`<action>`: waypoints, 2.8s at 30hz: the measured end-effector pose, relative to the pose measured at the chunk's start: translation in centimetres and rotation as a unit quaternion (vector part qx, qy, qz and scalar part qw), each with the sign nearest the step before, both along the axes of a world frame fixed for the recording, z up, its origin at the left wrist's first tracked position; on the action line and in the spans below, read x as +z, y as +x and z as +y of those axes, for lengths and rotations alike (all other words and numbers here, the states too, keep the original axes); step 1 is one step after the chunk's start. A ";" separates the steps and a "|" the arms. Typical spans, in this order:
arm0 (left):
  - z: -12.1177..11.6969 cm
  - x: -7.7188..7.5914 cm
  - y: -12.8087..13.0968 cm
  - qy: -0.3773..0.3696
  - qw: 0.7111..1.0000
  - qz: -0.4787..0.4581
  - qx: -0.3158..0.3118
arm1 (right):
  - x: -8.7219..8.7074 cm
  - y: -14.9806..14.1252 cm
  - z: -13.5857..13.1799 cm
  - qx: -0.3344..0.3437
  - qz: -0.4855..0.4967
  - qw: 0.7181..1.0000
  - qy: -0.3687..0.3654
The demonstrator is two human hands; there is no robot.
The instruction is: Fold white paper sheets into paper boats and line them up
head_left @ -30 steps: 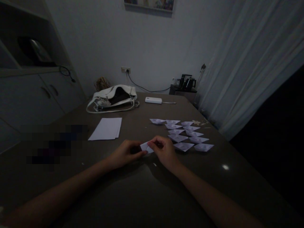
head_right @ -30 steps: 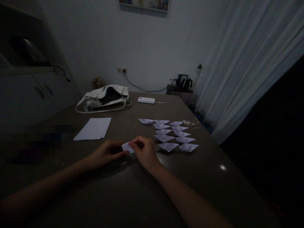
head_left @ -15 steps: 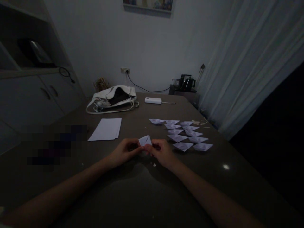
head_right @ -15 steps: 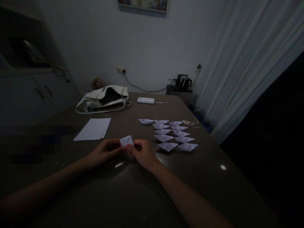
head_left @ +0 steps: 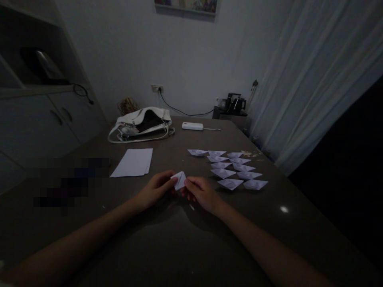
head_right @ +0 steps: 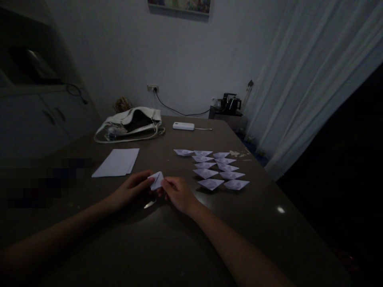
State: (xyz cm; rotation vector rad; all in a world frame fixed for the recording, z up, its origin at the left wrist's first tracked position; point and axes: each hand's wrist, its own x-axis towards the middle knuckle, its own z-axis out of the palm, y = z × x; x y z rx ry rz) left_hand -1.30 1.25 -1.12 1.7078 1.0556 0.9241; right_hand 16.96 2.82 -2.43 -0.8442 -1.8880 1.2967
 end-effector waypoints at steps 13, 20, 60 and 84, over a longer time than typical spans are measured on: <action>-0.3 0.2 0.0 0.144 0.981 0.126 0.023 | 0.6 0.2 0.0 -0.136 -0.010 0.977 0.166; -0.2 0.3 -0.1 0.133 0.984 0.118 0.022 | 0.5 0.1 0.2 -0.147 -0.006 0.981 0.127; 0.4 0.1 -0.6 0.187 0.967 0.128 0.113 | -1.0 0.3 1.7 -0.178 0.169 0.969 -0.010; 0.3 0.1 -0.5 0.211 0.966 0.115 0.093 | -0.7 0.0 1.4 -0.150 0.163 0.974 -0.046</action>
